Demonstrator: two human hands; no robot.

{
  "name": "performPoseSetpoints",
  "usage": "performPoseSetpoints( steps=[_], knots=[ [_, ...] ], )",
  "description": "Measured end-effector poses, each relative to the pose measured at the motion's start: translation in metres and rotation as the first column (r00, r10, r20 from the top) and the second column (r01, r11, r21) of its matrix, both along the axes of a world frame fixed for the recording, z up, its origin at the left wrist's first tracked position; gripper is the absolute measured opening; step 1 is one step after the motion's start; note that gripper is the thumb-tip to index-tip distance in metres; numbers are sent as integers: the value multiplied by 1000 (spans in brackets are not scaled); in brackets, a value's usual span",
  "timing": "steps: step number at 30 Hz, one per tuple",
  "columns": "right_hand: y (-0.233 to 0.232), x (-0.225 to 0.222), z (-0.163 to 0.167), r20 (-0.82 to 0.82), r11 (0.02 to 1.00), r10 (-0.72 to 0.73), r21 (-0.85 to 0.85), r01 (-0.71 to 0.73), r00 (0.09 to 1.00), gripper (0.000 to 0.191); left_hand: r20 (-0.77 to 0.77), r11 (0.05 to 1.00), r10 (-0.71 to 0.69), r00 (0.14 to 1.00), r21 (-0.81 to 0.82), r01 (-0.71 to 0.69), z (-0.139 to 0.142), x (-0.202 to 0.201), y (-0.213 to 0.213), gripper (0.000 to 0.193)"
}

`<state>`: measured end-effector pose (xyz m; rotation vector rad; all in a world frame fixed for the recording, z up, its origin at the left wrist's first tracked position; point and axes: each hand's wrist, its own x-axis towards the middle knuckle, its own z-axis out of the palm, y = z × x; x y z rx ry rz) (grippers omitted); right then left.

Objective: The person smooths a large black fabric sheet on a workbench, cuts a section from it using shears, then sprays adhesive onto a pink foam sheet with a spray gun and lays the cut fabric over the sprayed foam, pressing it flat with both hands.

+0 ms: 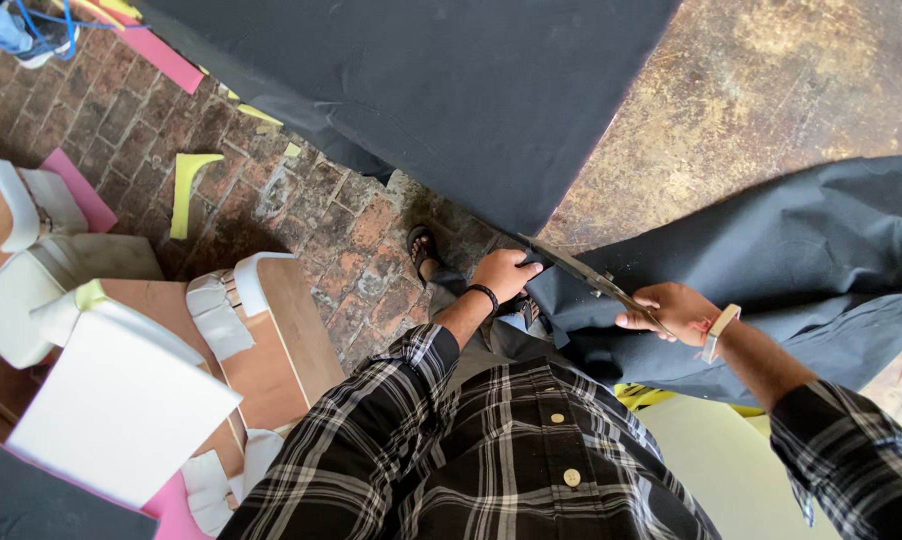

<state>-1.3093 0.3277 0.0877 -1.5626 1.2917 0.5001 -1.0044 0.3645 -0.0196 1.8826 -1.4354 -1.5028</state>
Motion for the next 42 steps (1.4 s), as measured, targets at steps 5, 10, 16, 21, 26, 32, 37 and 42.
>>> performPoseSetpoints(
  steps=[5,10,16,21,26,32,37,42],
  knots=[
    [-16,10,-11,148,988,-120,119,102,982,44,-13,997,68,998,21,-68,12,0,7,36],
    [-26,16,-11,14,994,-52,100,50,999,46,92,996,0,996,-84,7,-1,0,7,39],
    [-45,62,-16,59,993,-70,100,64,996,47,106,994,-56,993,-87,66,-7,7,8,42],
    [-62,117,-26,166,979,-158,158,132,973,44,-79,995,-43,996,85,50,6,17,12,30],
    [-83,171,-43,242,978,-152,180,110,958,52,-101,985,-111,989,118,122,10,24,13,33],
    [-103,231,-60,291,978,-156,181,106,944,49,-160,967,-144,977,187,173,8,40,16,35],
    [-100,256,-54,283,973,-185,190,134,941,50,-236,967,-76,969,218,129,16,60,16,35],
    [-96,263,-40,226,953,-248,234,194,942,45,32,975,197,980,100,-199,14,119,-5,37]
  ],
)
